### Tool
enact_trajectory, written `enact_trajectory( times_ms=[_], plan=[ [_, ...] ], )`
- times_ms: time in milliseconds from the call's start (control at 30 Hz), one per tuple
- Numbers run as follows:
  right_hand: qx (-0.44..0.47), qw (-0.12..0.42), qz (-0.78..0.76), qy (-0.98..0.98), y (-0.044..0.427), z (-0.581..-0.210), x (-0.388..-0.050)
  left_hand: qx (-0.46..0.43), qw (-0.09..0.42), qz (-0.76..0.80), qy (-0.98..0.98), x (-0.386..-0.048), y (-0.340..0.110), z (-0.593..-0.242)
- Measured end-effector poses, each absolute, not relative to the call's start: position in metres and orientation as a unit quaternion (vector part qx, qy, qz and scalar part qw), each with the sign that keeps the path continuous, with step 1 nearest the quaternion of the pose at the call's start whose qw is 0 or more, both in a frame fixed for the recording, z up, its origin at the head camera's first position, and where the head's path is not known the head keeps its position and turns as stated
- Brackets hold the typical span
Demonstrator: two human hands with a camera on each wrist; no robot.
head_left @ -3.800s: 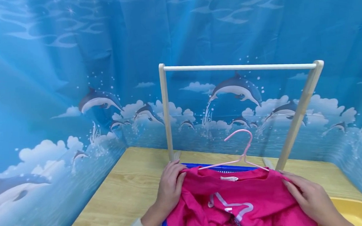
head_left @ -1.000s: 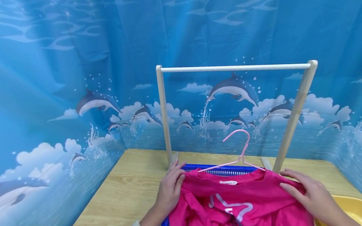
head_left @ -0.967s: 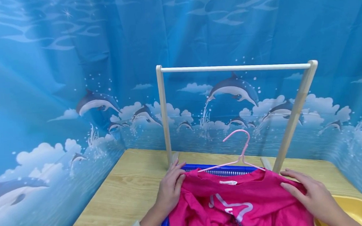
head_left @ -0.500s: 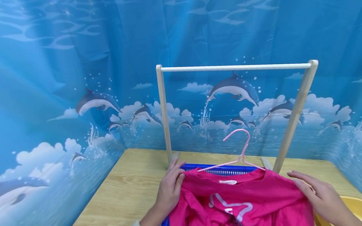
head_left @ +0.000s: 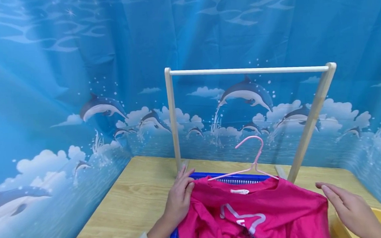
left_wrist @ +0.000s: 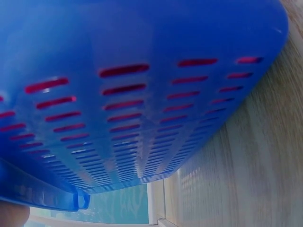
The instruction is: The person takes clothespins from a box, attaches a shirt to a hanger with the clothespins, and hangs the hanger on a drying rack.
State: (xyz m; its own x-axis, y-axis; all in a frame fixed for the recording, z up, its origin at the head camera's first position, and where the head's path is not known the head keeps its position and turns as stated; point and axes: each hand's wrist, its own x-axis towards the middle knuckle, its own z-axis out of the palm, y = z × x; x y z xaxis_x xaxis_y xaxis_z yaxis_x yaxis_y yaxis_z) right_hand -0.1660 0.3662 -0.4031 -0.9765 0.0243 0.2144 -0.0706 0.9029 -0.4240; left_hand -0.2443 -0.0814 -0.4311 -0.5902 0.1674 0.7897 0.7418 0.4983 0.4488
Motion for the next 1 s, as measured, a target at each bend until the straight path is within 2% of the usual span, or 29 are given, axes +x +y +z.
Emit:
enact_trajectory(
  times_ms=[200,567,1000],
  plan=[
    [-0.036,0.048,0.232,-0.971,0.383,-0.399,-0.167,-0.284,0.349,-0.411,-0.792,-0.244,-0.081,-0.431],
    [-0.047,0.021,0.193,-0.98,0.404,-0.401,-0.169,-0.28,0.348,-0.414,-0.793,-0.244,-0.079,-0.429],
    [-0.023,-0.171,0.204,-0.964,0.43,-0.415,-0.171,-0.282,0.35,-0.42,-0.789,-0.243,-0.079,-0.43]
  ],
)
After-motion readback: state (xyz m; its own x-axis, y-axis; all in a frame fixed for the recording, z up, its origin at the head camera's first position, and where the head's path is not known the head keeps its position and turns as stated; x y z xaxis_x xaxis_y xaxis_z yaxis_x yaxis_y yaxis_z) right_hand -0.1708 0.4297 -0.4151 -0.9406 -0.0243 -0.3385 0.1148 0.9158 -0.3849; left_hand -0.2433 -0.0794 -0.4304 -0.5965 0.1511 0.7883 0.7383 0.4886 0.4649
